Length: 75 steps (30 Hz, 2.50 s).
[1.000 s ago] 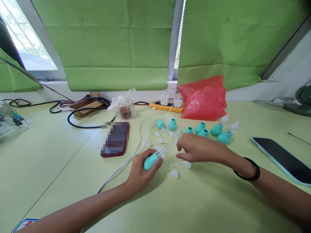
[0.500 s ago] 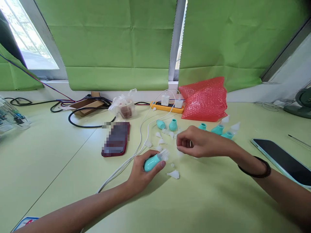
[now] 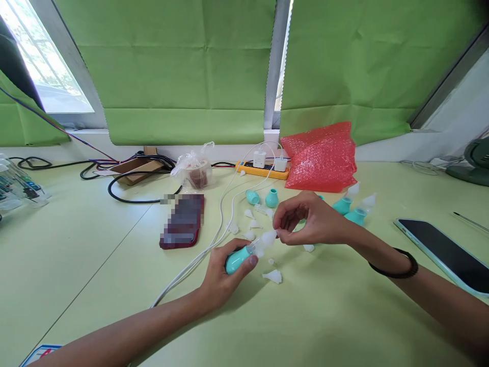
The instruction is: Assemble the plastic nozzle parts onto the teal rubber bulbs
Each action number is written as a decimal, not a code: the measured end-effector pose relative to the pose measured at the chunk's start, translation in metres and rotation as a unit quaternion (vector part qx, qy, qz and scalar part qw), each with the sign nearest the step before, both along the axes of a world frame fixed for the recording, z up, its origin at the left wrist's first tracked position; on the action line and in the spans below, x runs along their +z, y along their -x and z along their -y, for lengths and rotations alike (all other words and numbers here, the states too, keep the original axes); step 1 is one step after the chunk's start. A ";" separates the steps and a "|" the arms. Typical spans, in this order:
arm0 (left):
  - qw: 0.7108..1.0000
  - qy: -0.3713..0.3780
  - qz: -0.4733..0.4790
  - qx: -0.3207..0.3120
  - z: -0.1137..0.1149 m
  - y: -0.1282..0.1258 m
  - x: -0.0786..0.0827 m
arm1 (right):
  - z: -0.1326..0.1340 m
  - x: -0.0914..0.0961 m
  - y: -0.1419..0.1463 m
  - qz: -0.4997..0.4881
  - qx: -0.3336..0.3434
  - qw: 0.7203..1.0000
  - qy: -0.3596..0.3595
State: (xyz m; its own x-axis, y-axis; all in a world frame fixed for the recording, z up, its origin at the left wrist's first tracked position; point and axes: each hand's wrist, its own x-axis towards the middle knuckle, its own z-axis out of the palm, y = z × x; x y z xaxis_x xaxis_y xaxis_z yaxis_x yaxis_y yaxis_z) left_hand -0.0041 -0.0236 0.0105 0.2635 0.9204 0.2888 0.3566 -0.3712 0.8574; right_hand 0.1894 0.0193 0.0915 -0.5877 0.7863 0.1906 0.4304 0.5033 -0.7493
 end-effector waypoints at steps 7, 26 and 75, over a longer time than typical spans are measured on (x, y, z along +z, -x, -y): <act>1.000 0.000 -0.001 -0.005 -0.001 0.000 0.000 | -0.001 0.002 -0.001 0.015 0.020 0.999 0.020; 0.995 -0.051 -0.070 0.048 -0.001 -0.003 -0.003 | -0.024 -0.025 -0.004 -0.081 0.087 0.973 0.196; 0.986 -0.129 -0.088 0.050 0.003 -0.002 -0.003 | -0.026 -0.044 0.007 -0.189 0.117 0.892 0.393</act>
State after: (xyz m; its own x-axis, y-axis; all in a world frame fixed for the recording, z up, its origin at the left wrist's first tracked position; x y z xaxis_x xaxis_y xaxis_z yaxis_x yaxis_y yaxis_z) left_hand -0.0018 -0.0264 0.0074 0.2418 0.8459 0.4754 0.5376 -0.5247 0.6601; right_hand 0.1829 0.0454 0.0475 -0.7637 0.6290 -0.1453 0.0233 -0.1981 -0.9799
